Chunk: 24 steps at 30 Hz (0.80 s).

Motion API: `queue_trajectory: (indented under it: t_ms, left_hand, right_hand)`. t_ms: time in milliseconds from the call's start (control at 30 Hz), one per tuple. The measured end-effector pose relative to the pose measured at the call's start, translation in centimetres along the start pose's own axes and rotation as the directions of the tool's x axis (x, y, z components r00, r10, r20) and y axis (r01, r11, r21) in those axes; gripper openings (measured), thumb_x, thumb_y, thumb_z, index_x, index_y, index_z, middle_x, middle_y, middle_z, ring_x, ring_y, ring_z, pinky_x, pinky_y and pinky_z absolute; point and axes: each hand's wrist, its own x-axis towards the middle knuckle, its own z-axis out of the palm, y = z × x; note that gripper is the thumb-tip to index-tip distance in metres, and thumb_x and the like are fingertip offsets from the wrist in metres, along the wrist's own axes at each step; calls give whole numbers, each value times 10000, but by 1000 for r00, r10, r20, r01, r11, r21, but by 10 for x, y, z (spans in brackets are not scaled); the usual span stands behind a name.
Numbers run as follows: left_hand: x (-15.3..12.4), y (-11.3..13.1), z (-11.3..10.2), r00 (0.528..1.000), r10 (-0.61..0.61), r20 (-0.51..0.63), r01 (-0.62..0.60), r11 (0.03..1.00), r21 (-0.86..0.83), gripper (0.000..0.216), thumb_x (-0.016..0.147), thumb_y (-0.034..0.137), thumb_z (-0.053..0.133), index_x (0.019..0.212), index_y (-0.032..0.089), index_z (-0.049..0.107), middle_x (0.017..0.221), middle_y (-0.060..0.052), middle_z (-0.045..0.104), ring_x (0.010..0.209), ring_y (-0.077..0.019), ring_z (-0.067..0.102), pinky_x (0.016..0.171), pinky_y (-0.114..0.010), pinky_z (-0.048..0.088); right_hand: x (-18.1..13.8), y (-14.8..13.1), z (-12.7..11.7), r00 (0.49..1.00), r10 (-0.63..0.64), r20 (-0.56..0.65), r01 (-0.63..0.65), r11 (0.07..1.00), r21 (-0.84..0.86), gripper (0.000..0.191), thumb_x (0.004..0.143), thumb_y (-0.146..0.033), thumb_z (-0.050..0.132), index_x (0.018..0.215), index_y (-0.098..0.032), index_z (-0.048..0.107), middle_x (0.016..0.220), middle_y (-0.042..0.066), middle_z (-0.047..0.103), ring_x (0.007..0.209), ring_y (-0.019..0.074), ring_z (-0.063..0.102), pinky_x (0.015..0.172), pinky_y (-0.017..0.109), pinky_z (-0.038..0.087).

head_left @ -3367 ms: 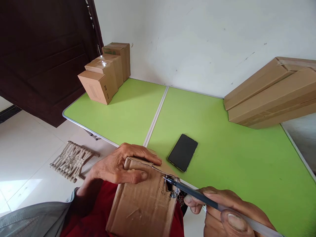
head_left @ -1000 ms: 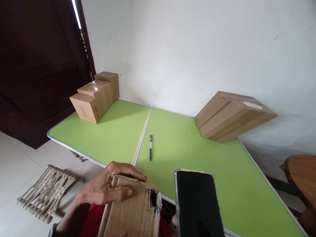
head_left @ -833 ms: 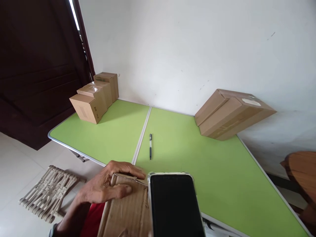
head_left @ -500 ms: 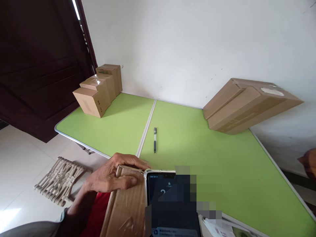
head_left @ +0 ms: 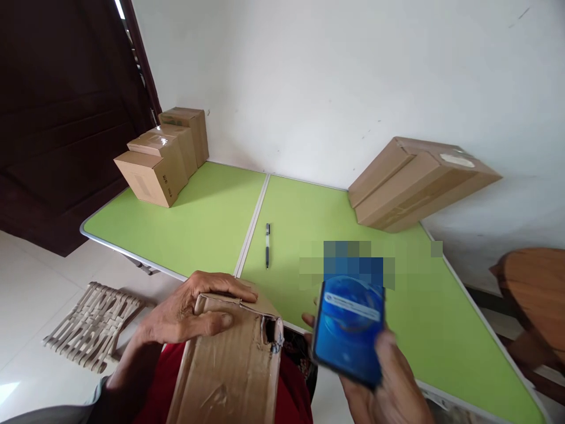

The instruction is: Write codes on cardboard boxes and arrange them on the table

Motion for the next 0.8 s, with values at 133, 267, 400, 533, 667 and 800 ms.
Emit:
queue_trajectory:
  t_ms: [133, 267, 400, 533, 667, 800]
  left_hand:
    - [-2, 0, 2, 1000, 7, -7, -7, 1000, 6, 454, 881, 267, 712, 1325, 212, 791, 1363, -117, 779, 1275, -351, 720, 1085, -441, 563]
    - [-2, 0, 3, 1000, 12, -27, -12, 1000, -3, 438, 882, 256, 719, 1309, 198, 799, 1352, -125, 787, 1282, -355, 720, 1101, -445, 563]
    - [-1, 0, 1, 999, 23, -28, -22, 1000, 7, 445, 884, 228, 703, 1318, 194, 795, 1352, -130, 787, 1293, -353, 717, 1112, -448, 561]
    - [-8, -8, 4, 999, 2, -52, -3, 1000, -21, 473, 933, 354, 710, 1379, 207, 762, 1420, -139, 747, 1335, -372, 685, 1152, -471, 529]
    - [-17, -24, 17, 973, 27, -231, -44, 997, -70, 639, 1006, 630, 562, 1466, 205, 689, 1495, -159, 688, 1396, -404, 625, 1197, -517, 474]
    - [-16, -35, 31, 928, 111, -355, -148, 986, -80, 820, 965, 825, 390, 1364, 214, 763, 1411, -141, 736, 1308, -421, 658, 1164, -507, 478]
  right_hand:
    - [76, 15, 4, 991, -125, 40, 131, 956, -264, 737, 721, -776, 807, 1157, -187, 728, 947, 100, 817, 921, 337, 794, 787, 433, 653]
    - [120, 39, 10, 984, -157, 87, 179, 893, -413, 618, 701, -790, 712, 891, -203, 679, 799, 64, 759, 770, 296, 742, 674, 397, 613]
    - [136, 44, 15, 975, -197, 101, 220, 812, -541, 506, 767, -721, 610, 845, -221, 628, 747, 43, 719, 674, 255, 679, 643, 379, 568]
    - [142, 40, 15, 959, -262, 108, 260, 661, -704, 511, 768, -708, 567, 889, -219, 647, 839, 108, 762, 774, 308, 706, 719, 414, 544]
    - [138, 39, 14, 944, -305, 126, 273, 509, -816, 557, 780, -670, 526, 1018, -191, 681, 953, 185, 797, 892, 372, 740, 830, 469, 529]
    - [131, 42, 14, 929, -327, 172, 300, 396, -868, 603, 836, -646, 484, 1113, -156, 700, 1011, 215, 795, 925, 377, 740, 860, 480, 527]
